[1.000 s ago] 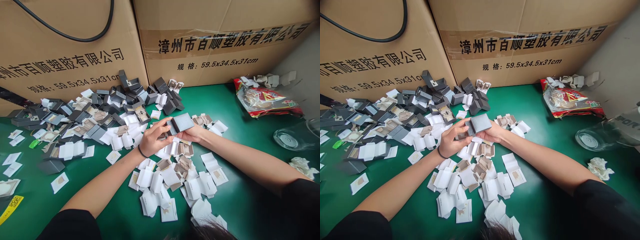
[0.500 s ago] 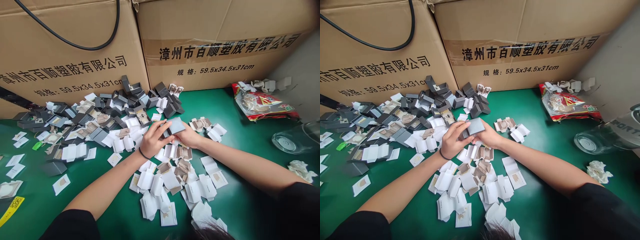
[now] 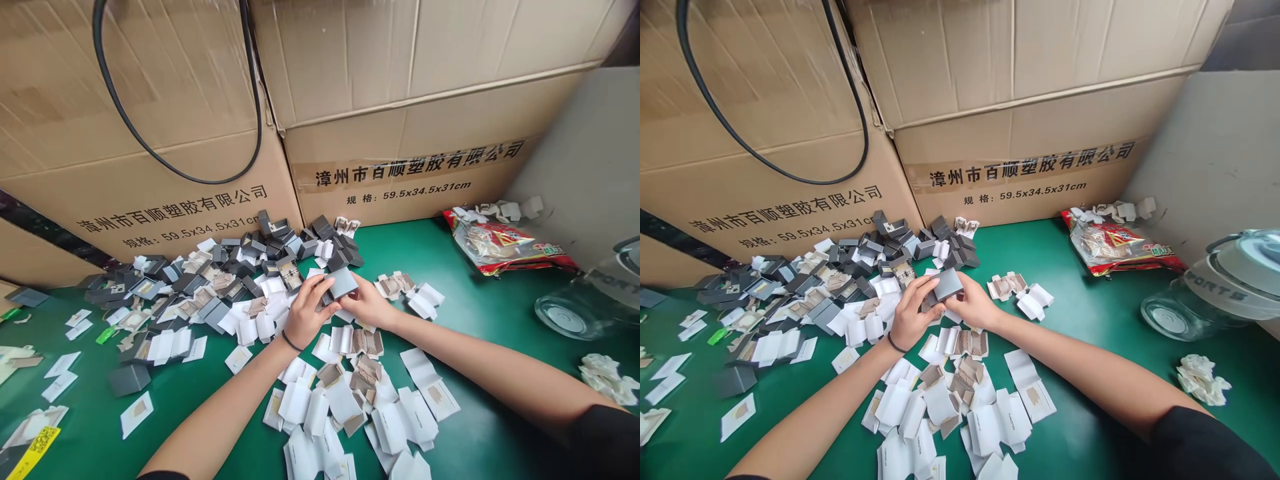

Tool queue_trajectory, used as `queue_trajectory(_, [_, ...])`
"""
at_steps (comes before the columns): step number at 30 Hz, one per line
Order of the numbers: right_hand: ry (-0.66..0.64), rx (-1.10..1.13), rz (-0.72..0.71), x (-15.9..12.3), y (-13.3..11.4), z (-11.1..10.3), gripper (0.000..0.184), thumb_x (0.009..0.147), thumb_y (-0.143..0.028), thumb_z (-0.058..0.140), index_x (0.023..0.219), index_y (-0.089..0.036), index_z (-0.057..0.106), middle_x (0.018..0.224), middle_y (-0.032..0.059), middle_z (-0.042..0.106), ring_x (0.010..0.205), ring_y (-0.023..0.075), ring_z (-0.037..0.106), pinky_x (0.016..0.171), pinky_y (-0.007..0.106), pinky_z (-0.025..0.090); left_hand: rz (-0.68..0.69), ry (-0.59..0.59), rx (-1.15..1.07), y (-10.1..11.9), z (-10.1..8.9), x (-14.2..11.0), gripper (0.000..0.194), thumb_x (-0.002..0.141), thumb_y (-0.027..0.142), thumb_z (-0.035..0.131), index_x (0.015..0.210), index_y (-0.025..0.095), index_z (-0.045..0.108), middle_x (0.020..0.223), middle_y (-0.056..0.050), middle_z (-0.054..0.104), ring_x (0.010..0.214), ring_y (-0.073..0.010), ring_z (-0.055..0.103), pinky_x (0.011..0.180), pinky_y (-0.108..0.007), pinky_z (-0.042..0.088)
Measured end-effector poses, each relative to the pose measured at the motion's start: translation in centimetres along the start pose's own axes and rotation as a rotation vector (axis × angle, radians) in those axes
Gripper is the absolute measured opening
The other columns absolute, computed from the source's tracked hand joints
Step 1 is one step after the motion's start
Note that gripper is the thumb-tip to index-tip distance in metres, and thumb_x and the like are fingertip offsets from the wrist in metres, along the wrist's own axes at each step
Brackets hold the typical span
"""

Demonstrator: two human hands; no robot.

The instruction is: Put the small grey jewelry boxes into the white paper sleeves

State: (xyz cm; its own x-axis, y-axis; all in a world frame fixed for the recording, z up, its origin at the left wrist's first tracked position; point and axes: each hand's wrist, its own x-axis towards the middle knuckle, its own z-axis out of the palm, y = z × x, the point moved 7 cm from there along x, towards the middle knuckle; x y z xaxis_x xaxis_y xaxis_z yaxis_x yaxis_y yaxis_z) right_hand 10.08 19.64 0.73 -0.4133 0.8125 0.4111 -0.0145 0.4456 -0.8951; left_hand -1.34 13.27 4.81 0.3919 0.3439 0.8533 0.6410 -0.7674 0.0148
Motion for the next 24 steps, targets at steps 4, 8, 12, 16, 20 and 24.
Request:
queue_trajectory(4, [-0.009, -0.605, -0.136, 0.9, -1.7, -1.8, 0.024, 0.07, -0.008, 0.047, 0.094, -0.009, 0.053, 0.097, 0.0106, 0.052, 0.086, 0.0187, 0.049, 0.075, 0.031, 0.042, 0.019, -0.068, 0.068, -0.2, 0.4, 1.1, 0.042, 0.083, 0.026, 0.062, 0.122, 0.017, 0.051, 0.117, -0.013, 0.049, 0.112, -0.0187, 0.051, 0.093, -0.031, 0.049])
queue_trajectory(8, [-0.038, -1.124, -0.025, 1.3, 0.4, -3.0, 0.035, 0.08, -0.01, 0.042, 0.111, -0.006, 0.057, 0.114, 0.0168, 0.051, 0.1, 0.0292, 0.043, 0.084, 0.042, 0.04, 0.071, -0.208, 0.217, -1.7, 1.9, 3.1, 0.033, 0.087, 0.031, 0.056, 0.119, 0.019, 0.057, 0.116, -0.011, 0.051, 0.105, -0.0197, 0.054, 0.088, -0.032, 0.05])
queue_trajectory(12, [0.055, -1.161, -0.068, 0.6, 1.4, -2.9, 0.047, 0.086, -0.011, 0.036, 0.131, -0.011, 0.051, 0.133, 0.0125, 0.045, 0.118, 0.0309, 0.035, 0.094, 0.045, 0.034, -0.021, -0.15, 0.284, -5.2, 3.2, 6.2, 0.034, 0.09, 0.03, 0.051, 0.12, 0.019, 0.059, 0.118, -0.011, 0.051, 0.109, -0.02, 0.05, 0.094, -0.034, 0.046])
queue_trajectory(16, [0.197, -1.098, -0.3, -0.3, -0.3, -2.5, 0.039, 0.088, -0.018, 0.04, 0.122, -0.014, 0.057, 0.128, 0.0096, 0.05, 0.119, 0.0267, 0.035, 0.101, 0.042, 0.027, -0.182, -0.155, 0.333, -8.6, 5.8, 9.0, 0.035, 0.088, 0.027, 0.053, 0.12, 0.018, 0.062, 0.124, -0.012, 0.052, 0.116, -0.0234, 0.045, 0.1, -0.039, 0.039])
queue_trajectory(20, [0.115, -1.093, -0.348, -0.3, -0.4, -1.9, 0.034, 0.095, -0.032, 0.037, 0.112, -0.016, 0.061, 0.116, 0.0078, 0.058, 0.112, 0.0238, 0.042, 0.1, 0.041, 0.026, -0.374, -0.35, 0.344, -11.2, 8.6, 10.1, 0.038, 0.091, 0.034, 0.047, 0.126, 0.025, 0.059, 0.144, -0.009, 0.037, 0.133, -0.0288, 0.03, 0.108, -0.046, 0.027])
queue_trajectory(24, [0.049, -1.106, -0.308, -0.2, 0.4, -1.8, 0.035, 0.095, -0.033, 0.036, 0.115, -0.017, 0.059, 0.114, 0.0072, 0.059, 0.113, 0.0246, 0.044, 0.099, 0.043, 0.026, -0.342, -0.415, 0.326, -11.0, 8.0, 9.4, 0.053, 0.093, 0.042, 0.04, 0.143, 0.025, 0.04, 0.151, -0.008, 0.023, 0.14, -0.0282, 0.019, 0.112, -0.045, 0.021])
